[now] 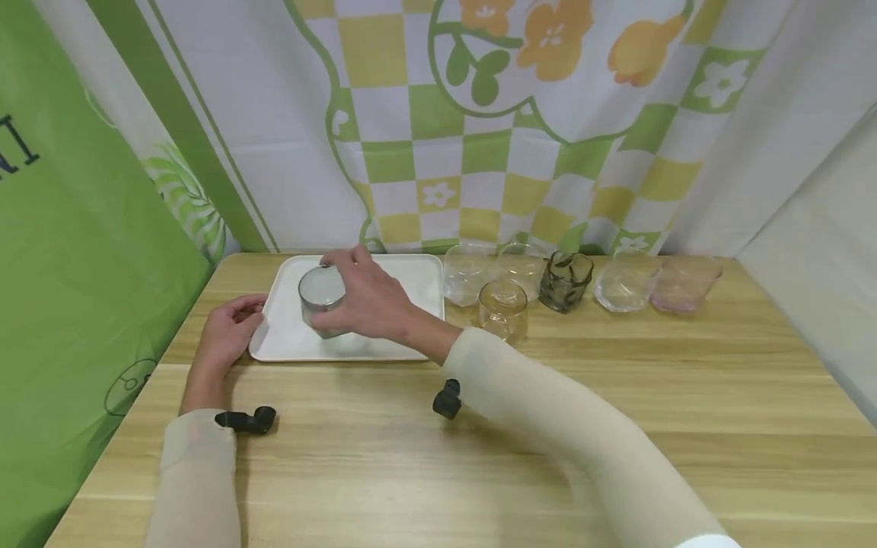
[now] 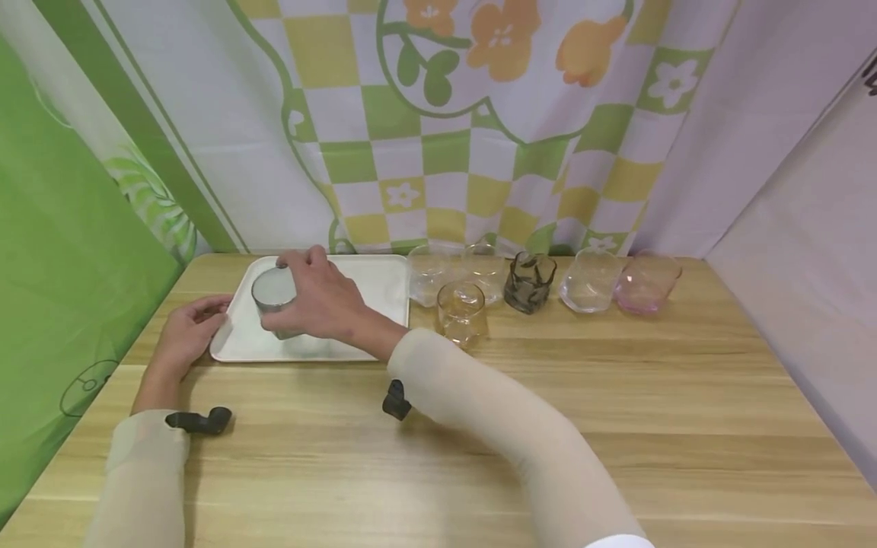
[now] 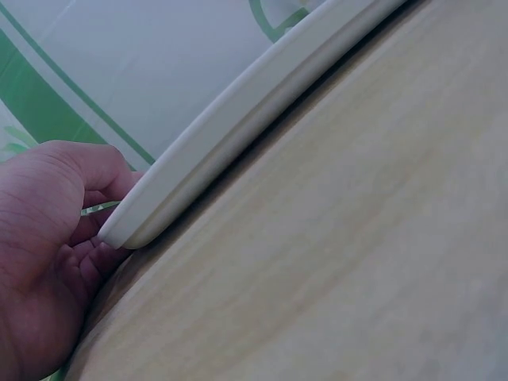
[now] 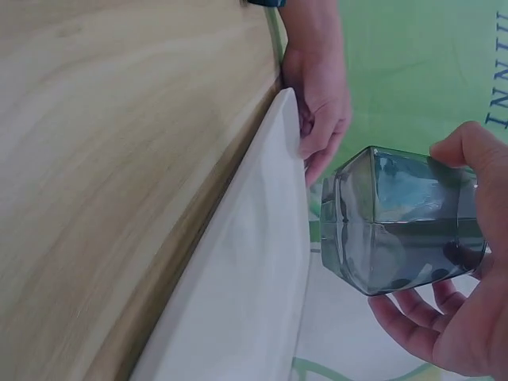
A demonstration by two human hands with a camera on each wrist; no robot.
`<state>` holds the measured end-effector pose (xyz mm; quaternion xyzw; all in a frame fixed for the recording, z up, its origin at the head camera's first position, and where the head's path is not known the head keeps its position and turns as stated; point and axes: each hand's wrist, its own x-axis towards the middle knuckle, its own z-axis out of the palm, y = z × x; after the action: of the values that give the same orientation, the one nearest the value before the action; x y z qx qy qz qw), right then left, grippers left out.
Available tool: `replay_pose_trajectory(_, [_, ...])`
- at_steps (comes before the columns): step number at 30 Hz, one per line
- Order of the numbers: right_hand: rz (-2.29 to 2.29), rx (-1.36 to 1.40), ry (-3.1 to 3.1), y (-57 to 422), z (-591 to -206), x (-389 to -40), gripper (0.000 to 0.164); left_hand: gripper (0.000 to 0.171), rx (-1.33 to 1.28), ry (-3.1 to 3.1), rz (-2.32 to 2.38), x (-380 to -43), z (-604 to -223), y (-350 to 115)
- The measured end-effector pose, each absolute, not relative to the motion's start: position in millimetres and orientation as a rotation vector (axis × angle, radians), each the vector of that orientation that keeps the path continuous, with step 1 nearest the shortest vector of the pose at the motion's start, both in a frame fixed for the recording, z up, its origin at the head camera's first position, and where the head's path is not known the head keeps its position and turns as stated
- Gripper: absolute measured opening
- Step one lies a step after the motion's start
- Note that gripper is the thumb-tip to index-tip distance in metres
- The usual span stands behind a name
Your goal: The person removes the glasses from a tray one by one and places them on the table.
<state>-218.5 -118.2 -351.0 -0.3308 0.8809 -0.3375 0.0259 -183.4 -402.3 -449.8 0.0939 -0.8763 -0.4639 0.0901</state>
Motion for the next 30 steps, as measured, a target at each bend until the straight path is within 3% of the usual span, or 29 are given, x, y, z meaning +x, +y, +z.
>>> replay_pose_trajectory(30, [-1.262,-0.984,2.705,3,-306,-193,0.075,0.037,0.275,-2.626,-1.333,-182,-449,-401])
